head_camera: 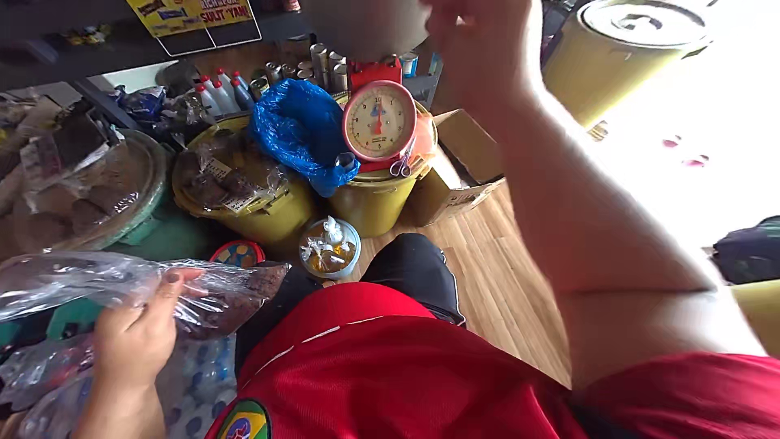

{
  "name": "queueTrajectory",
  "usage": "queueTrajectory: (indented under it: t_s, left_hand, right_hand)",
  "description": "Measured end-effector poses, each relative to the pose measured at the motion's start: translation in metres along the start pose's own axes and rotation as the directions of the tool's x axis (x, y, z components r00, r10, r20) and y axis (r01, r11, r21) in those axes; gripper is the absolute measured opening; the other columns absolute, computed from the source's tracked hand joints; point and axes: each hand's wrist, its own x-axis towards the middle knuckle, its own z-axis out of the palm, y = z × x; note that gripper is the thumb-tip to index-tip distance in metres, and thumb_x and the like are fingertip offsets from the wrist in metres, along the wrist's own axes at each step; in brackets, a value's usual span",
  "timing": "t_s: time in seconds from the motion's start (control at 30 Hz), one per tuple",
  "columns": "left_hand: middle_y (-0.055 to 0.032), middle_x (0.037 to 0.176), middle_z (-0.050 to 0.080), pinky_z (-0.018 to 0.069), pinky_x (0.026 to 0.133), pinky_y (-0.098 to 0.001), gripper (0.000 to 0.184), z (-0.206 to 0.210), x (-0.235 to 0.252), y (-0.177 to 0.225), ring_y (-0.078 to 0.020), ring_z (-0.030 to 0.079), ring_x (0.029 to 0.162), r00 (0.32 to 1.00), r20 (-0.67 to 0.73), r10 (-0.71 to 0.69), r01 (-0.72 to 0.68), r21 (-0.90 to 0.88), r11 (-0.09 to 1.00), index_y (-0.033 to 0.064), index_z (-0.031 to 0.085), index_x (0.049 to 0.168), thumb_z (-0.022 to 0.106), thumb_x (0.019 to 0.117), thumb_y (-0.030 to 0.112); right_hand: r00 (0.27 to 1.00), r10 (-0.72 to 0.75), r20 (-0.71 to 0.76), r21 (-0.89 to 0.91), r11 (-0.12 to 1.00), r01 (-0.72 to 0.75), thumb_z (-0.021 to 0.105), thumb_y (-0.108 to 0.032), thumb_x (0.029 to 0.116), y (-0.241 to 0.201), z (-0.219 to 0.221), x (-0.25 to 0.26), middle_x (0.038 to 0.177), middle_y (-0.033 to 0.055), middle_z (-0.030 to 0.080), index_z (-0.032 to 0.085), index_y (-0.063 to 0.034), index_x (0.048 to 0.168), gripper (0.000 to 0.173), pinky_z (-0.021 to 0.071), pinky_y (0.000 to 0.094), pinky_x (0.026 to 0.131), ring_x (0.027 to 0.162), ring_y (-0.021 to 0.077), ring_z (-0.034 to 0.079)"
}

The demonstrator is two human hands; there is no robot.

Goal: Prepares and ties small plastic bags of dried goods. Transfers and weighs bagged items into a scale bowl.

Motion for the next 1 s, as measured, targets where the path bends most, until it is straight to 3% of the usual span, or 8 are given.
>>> queueTrajectory:
  t_s: [0.07,0.2,0.33,0.57,0.63,0.73,0.87,1.0]
  left_hand:
    - [0.0093,0.091,0.074,0.0611,0.08,-0.0225,0.023,0.008,-0.005,-0.001,0.0004,0.071,0.08,0.999,0.033,0.034,-0.035,0.013,0.999,0.0032,0.067,0.105,0.052,0.1047,0.02]
    - [0.0063,0.093,0.074,0.0606,0.08,-0.0203,0.026,0.016,-0.013,-0.002,0.0023,0.07,0.08,0.992,0.102,0.075,-0.079,0.039,0.996,-0.0011,0.068,0.106,0.049,0.1055,0.017]
    - [0.0039,0.093,0.074,0.0591,0.084,-0.0191,0.028,0.022,-0.018,0.001,0.003,0.069,0.084,0.982,0.165,0.088,-0.101,0.069,0.993,-0.0006,0.071,0.105,0.05,0.1055,0.018]
    - [0.0026,0.093,0.072,0.0605,0.079,-0.0237,0.019,0.026,-0.019,0.006,-0.0018,0.068,0.082,0.973,0.221,0.068,-0.065,-0.02,0.998,0.0033,0.07,0.104,0.054,0.1034,0.013]
    - [0.002,0.093,0.072,0.06,0.081,-0.0248,0.02,0.023,-0.016,0.003,-0.0029,0.068,0.082,0.972,0.223,0.068,-0.052,-0.074,0.996,0.0028,0.07,0.106,0.053,0.104,0.013]
    - [0.0039,0.089,0.073,0.0602,0.078,-0.0249,0.022,0.018,-0.012,-0.006,-0.0029,0.069,0.078,0.976,0.209,0.058,-0.023,-0.167,0.986,0.0044,0.071,0.104,0.051,0.1048,0.013]
    - [0.0028,0.087,0.073,0.0602,0.074,-0.0262,0.025,0.012,-0.008,-0.009,-0.0055,0.069,0.076,0.978,0.207,-0.032,0.09,-0.276,0.957,0.0052,0.072,0.102,0.049,0.1058,0.014]
    - [-0.002,0.1,0.075,0.0604,0.076,-0.0279,0.028,0.009,-0.009,-0.011,-0.0082,0.07,0.079,0.97,0.202,-0.136,0.192,-0.292,0.937,0.0016,0.07,0.109,0.046,0.1074,0.015]
  right_hand:
    - [0.999,0.008,0.036,0.104,0.995,-0.012,0.056,-0.014,0.1039,-0.005,0.014,-0.054,0.115,0.0145,0.071,0.072,-0.0004,0.117,0.025,0.0541,0.0324,0.095,0.104,0.0158,0.067]
    - [0.938,0.156,0.311,0.272,0.93,-0.245,0.063,-0.009,0.0989,-0.019,0.08,-0.145,0.108,0.0134,0.072,0.075,-0.0023,0.109,0.018,0.0576,0.0396,0.091,0.099,0.0203,0.07]
    - [0.748,-0.095,0.657,0.407,0.88,-0.246,0.072,-0.016,0.0951,-0.049,0.143,-0.177,0.122,0.017,0.068,0.073,-0.0043,0.121,0.028,0.055,0.044,0.096,0.113,0.0267,0.066]
    - [0.548,-0.396,0.737,0.544,0.829,-0.132,0.084,-0.018,0.0842,-0.105,0.199,-0.166,0.148,0.0262,0.051,0.051,0.0011,0.148,0.075,0.0462,0.0514,0.11,0.133,0.0367,0.055]
    - [0.493,-0.402,0.771,0.542,0.821,-0.179,0.084,-0.019,0.0849,-0.113,0.206,-0.161,0.141,0.0252,0.058,0.054,0.0054,0.142,0.069,0.047,0.0472,0.109,0.128,0.0322,0.059]
    - [0.398,-0.406,0.823,0.54,0.776,-0.325,0.079,-0.019,0.0898,-0.118,0.216,-0.161,0.104,0.0106,0.072,0.065,0.0018,0.121,0.04,0.0571,0.0327,0.088,0.093,0.0112,0.069]
    - [0.462,-0.438,0.771,0.621,0.678,-0.393,0.068,-0.014,0.0978,-0.115,0.225,-0.166,0.093,0.0011,0.073,0.07,0.0007,0.109,0.019,0.0569,0.0232,0.082,0.084,-0.0008,0.067]
    - [0.599,-0.221,0.77,0.602,0.564,-0.566,0.055,-0.01,0.1043,-0.119,0.227,-0.171,0.083,-0.0053,0.07,0.069,-0.0027,0.102,0.016,0.0565,0.022,0.078,0.077,-0.0017,0.065]
